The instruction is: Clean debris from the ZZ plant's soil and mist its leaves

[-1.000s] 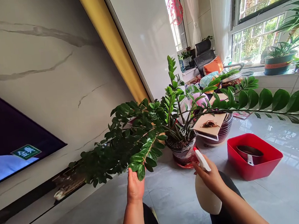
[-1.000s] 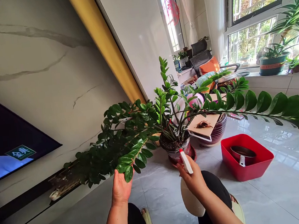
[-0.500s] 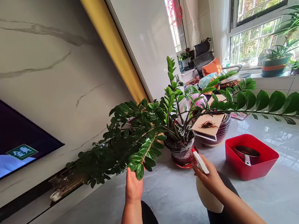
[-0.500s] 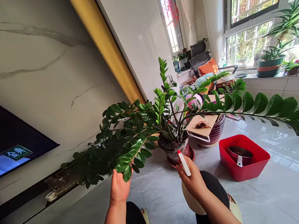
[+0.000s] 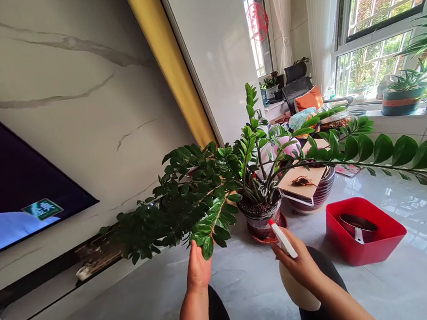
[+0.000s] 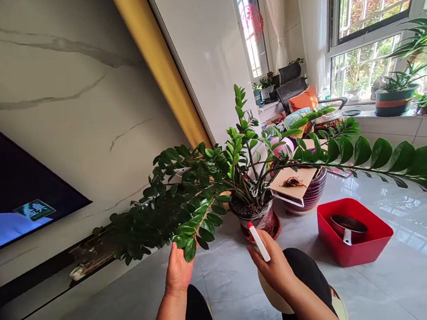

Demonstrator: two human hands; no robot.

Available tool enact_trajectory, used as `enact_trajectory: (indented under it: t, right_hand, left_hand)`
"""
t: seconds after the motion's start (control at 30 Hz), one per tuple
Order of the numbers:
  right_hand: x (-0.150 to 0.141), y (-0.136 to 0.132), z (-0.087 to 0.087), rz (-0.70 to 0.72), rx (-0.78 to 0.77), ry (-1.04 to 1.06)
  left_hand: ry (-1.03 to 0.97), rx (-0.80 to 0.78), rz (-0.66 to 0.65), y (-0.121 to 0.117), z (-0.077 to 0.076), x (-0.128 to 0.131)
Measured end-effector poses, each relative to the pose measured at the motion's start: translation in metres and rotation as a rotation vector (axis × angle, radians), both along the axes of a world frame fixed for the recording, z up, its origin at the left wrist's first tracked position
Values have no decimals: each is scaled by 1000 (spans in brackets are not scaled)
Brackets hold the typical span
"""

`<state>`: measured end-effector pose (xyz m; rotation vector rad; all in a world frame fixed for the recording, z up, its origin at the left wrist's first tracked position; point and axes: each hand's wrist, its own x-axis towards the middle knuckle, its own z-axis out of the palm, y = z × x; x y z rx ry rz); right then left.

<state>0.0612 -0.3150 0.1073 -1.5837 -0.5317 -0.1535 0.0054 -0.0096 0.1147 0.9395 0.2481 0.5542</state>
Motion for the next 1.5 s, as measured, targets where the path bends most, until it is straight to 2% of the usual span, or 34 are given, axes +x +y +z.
enact_trajectory:
  t: [0.1,0.3,0.4,0.47,0.6,0.77,0.87,1.03,1.17,1.3,1.5]
  right_hand:
    - [-14,9,6,77,-35,-54]
    - [-52,24,42,457,-231,-75]
    - [-65,36,53,516,-300,-62]
    - [-67,45,50,527,-337,-55]
    - [-53,56,32,410,-348,-24]
    - [-20,53,19,162,-109,14]
    - [-9,53,19,149,-49,39]
    - [2,54,12,135,-40,64]
    - [12,45,5,62,22,90]
    - [11,38,8,-6,80,36]
    - [14,25,14,-63,53,12]
  left_hand:
    - [-22,-49,0,1,-6,-2]
    - [-60,-155,-9,1,-2,-6]
    - [-66,-175,-30,-3,3,-8]
    - [-64,-179,-45,-5,6,-9]
    - [-33,-197,-49,-5,7,-11]
    - [-6,-176,-80,-1,1,-14]
    - [32,-182,-72,1,-5,-16]
    - [41,-170,-92,3,-9,-17]
    - [37,-159,-78,4,-9,-18]
    - [37,-152,-83,6,-7,-18]
    - [42,-172,-33,9,-5,-17]
